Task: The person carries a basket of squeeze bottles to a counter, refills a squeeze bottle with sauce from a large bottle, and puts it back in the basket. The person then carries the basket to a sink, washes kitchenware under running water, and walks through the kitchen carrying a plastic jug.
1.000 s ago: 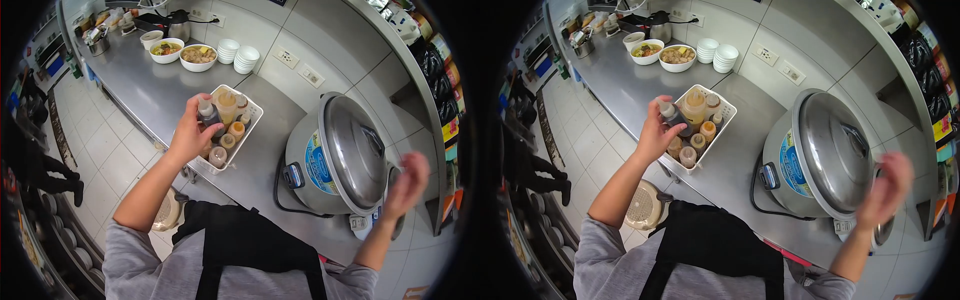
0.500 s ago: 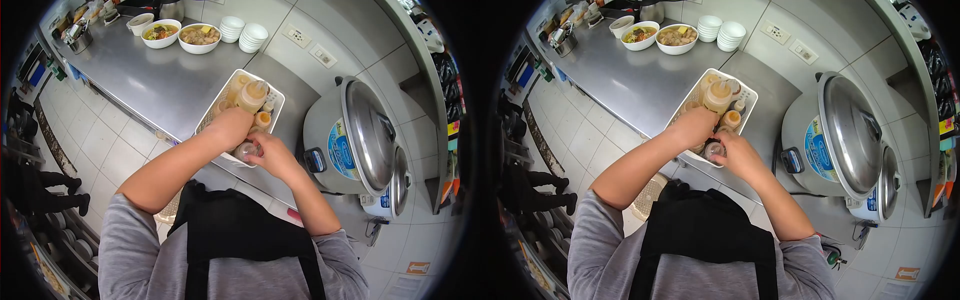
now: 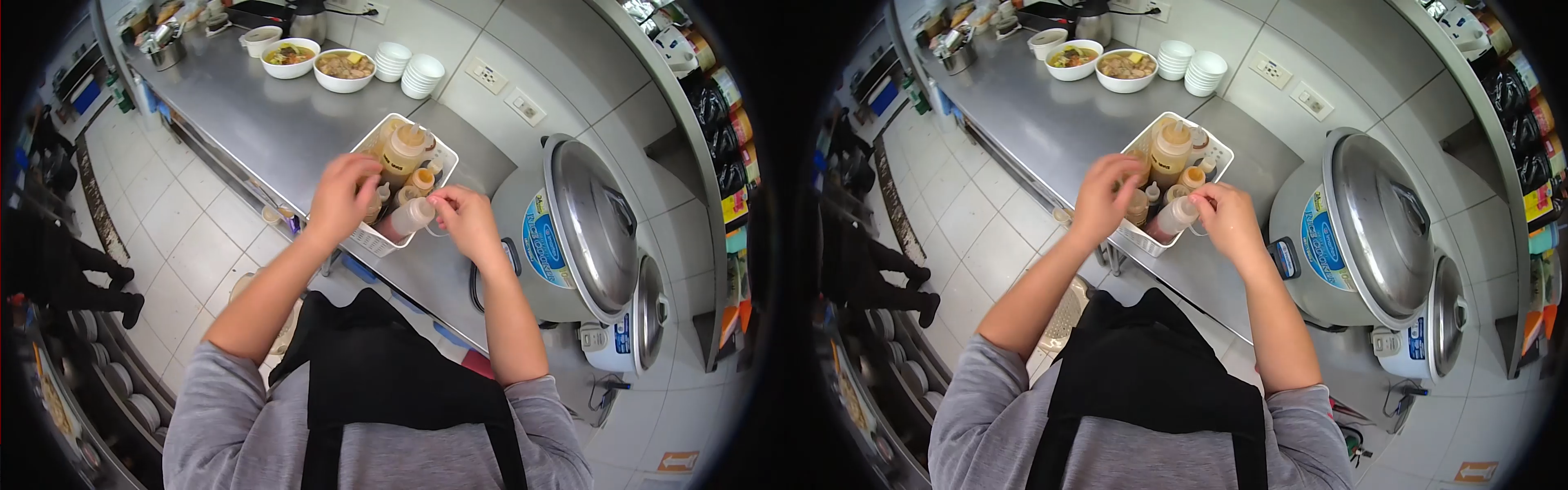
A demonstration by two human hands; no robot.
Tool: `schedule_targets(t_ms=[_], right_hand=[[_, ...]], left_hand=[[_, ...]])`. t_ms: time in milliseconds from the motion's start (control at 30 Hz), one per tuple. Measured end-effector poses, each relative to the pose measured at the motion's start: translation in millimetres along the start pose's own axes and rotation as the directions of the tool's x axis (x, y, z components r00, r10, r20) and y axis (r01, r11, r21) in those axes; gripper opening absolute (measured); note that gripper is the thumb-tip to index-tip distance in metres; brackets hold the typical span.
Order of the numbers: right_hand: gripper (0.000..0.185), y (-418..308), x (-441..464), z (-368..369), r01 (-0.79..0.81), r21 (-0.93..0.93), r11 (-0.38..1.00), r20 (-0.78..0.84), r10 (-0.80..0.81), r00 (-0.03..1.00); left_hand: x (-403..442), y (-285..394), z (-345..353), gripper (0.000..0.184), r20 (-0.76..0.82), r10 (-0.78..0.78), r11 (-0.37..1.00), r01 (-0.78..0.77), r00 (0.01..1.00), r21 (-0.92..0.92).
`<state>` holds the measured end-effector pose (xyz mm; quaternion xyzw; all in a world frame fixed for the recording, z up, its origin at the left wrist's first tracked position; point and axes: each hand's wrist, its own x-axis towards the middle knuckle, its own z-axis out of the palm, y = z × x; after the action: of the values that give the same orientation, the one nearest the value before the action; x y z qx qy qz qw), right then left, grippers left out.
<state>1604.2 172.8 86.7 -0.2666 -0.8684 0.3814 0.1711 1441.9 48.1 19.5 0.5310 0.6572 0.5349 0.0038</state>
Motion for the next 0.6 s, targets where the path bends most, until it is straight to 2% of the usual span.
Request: schedule_targets(t_ms=[33, 67, 100, 133, 200, 267, 300, 333, 367, 400, 467, 500, 533, 567, 600], right_hand=[[0.010, 1, 0, 0, -0.008, 0.021, 1.000, 0.009, 0.008, 1.000], [0.011, 1, 1, 1, -0.013, 0.041, 0.999, 0.017, 0.013, 1.000], [0.011, 6, 4, 6, 0.015, 0.050, 0.999, 0.021, -0.016, 1.000], [0.010, 17, 5, 14, 0.113, -0.002, 0.994, 0.032, -0.113, 0.993], [0.009, 30, 2, 32, 0.298, -0.103, 0.949, 0.063, -0.293, 0.954], [0.011, 27, 7, 39, 0.332, -0.154, 0.931, 0.108, -0.318, 0.942], [0.013, 32, 17, 41, 0.315, 0.024, 0.949, -0.101, -0.311, 0.945], [0.016, 41, 24, 41, 0.313, 0.202, 0.928, -0.294, -0.248, 0.923], [0.020, 51, 45, 29, 0.226, 0.184, 0.957, -0.385, -0.141, 0.912], [0.025, 64, 73, 14, 0.130, 0.176, 0.976, -0.474, -0.032, 0.880], [0.028, 104, 122, 6, 0.063, -0.145, 0.987, -0.599, -0.138, 0.789], [0.028, 140, 141, 16, 0.077, -0.140, 0.987, -0.598, -0.146, 0.788], [0.028, 178, 161, 32, 0.104, -0.165, 0.981, -0.462, -0.169, 0.871], [0.029, 193, 173, 42, 0.135, -0.190, 0.972, -0.309, -0.190, 0.932], [0.029, 186, 170, 44, 0.150, -0.191, 0.970, -0.299, -0.203, 0.932]], left_hand=[[-17, 10, 2, 0.028, -0.352, -0.100, 0.992, 0.120, 0.931, 0.035], [-34, 16, 6, 0.031, -0.662, -0.158, 0.972, 0.233, 0.732, 0.026], [-61, -15, 34, 0.032, -0.695, -0.385, 0.903, 0.404, 0.607, -0.147], [-83, -44, 58, 0.033, -0.682, -0.584, 0.783, 0.529, 0.440, -0.328], [-90, -12, 63, 0.024, -0.338, -0.875, 0.483, 0.581, 0.346, -0.655], [-82, 16, 57, 0.020, -0.048, -0.890, 0.322, 0.549, 0.454, -0.771], [-74, 21, 56, 0.020, -0.066, -0.888, 0.334, 0.541, 0.455, -0.772], [-69, 25, 57, 0.018, -0.010, -0.912, 0.270, 0.580, 0.411, -0.769], [-69, 28, 58, 0.016, 0.050, -0.933, 0.196, 0.617, 0.358, -0.763], [-71, 25, 58, 0.016, 0.047, -0.937, 0.190, 0.617, 0.347, -0.764], [-71, 5, 59, 0.013, 0.035, -0.868, 0.365, 0.684, 0.496, -0.632], [-71, -1, 63, 0.012, -0.015, -0.836, 0.421, 0.624, 0.548, -0.658], [-67, 8, 58, 0.016, -0.062, -0.810, 0.465, 0.573, 0.584, -0.675], [-67, -1, 61, 0.018, -0.043, -0.786, 0.504, 0.600, 0.616, -0.621], [-68, -12, 61, 0.020, -0.022, -0.766, 0.539, 0.623, 0.642, -0.567]])
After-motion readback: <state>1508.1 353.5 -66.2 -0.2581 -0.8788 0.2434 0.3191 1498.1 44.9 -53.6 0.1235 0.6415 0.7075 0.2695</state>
